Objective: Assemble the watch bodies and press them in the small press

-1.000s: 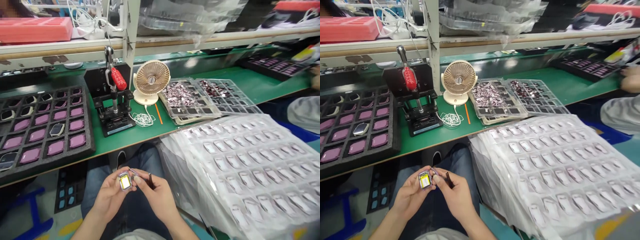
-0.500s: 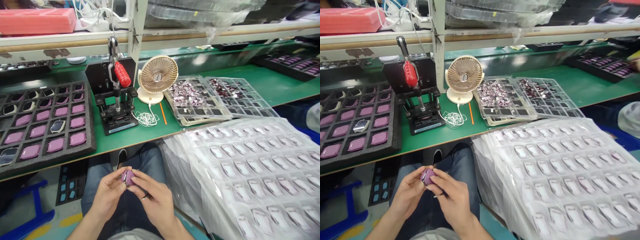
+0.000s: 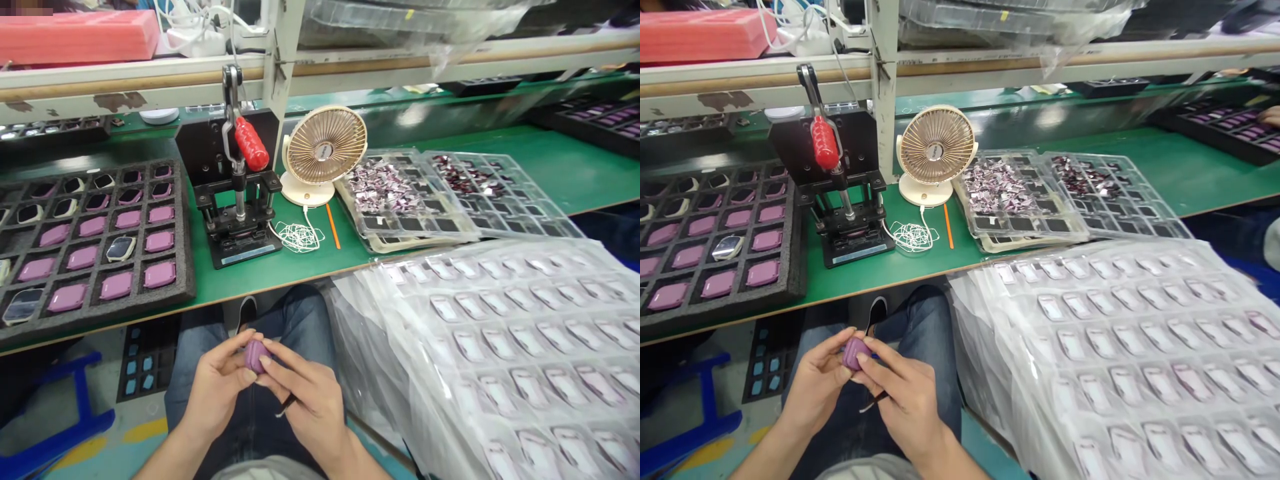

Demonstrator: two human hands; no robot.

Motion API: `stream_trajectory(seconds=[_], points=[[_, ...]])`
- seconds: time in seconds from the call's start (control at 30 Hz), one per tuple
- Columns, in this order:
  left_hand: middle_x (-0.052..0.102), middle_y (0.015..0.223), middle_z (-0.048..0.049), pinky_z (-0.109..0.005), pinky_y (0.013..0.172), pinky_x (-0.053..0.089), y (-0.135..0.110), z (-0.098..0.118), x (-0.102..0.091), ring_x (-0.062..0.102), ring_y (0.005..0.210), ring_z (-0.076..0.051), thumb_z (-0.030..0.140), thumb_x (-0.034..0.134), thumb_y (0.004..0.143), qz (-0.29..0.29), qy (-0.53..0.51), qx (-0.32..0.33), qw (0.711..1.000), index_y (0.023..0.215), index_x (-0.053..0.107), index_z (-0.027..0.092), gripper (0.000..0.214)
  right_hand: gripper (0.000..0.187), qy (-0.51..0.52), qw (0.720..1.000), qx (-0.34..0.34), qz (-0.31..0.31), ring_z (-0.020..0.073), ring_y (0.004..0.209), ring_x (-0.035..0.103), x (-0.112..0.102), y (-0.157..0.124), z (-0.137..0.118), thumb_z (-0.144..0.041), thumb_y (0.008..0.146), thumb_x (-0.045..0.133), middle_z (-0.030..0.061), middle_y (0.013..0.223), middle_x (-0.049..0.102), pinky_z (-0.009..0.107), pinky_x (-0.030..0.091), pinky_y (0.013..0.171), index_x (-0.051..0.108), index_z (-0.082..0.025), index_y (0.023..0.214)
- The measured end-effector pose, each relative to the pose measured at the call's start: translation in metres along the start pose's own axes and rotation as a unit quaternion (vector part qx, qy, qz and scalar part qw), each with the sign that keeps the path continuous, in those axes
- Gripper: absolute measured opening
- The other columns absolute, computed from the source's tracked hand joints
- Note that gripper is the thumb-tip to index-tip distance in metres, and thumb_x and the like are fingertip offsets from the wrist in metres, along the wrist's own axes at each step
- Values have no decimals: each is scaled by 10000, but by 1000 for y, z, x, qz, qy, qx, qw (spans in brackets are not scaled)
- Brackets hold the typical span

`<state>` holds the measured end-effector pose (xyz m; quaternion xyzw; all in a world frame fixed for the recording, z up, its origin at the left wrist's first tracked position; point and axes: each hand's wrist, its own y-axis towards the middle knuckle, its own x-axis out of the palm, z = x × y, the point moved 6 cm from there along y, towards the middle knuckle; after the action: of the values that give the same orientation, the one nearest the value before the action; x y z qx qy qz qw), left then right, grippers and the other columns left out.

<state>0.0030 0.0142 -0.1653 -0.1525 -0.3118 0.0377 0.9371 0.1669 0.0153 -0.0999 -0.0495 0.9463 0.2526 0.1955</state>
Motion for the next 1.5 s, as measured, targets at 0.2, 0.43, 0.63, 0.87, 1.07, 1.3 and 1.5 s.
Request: stream_trajectory(seconds=[0.2,0.43,0.63,0.87,1.07,1.3,1.5], points=[[776,1302,-103,-353,1026,595,-2,0,0,738,1194,-282,186,922,750,14,23,37,999,1120,837,281,391,577,-46,999,-23,-7,238,1090,784,10,-12,5,-55,933,707,102,1454,650,310,666,809,660,-343,1431],[791,1241,-111,-298,1000,582,-4,0,-7,754,1128,-229,335,823,886,95,117,36,988,1236,775,239,366,479,-54,998,-24,17,224,1115,769,22,-8,8,-113,971,693,90,1396,708,308,653,874,638,-298,1409],[832,1078,-109,-319,916,624,-4,9,-7,789,977,-225,283,876,823,64,61,57,994,1103,827,218,292,224,-16,995,59,-76,205,905,720,20,3,19,-324,1007,672,81,1066,715,303,583,729,645,-249,1217],[837,1011,-96,-285,879,623,-4,9,5,786,921,-202,293,853,845,11,44,72,996,1017,844,221,186,82,26,989,46,-137,157,716,579,23,5,18,-295,1029,593,8,821,632,294,350,632,635,-227,1008],[819,1141,-114,-347,926,639,-3,9,8,790,1026,-249,313,855,851,30,146,69,986,1181,806,257,339,340,237,934,237,-126,107,608,399,24,9,31,-443,1017,613,-34,705,467,256,292,576,531,-202,791],[758,1186,-80,-344,977,615,-9,64,37,733,1110,-219,48,728,909,-160,503,391,754,1268,728,255,414,517,517,685,480,-182,45,429,108,44,-5,36,-623,881,738,-128,543,266,235,76,427,452,-224,717],[748,1043,-56,-320,887,606,4,81,36,727,977,-196,90,650,973,-68,545,421,722,1126,709,218,209,614,171,927,329,-64,118,489,486,8,55,48,-660,1008,535,-14,522,516,253,396,507,622,-195,615]])
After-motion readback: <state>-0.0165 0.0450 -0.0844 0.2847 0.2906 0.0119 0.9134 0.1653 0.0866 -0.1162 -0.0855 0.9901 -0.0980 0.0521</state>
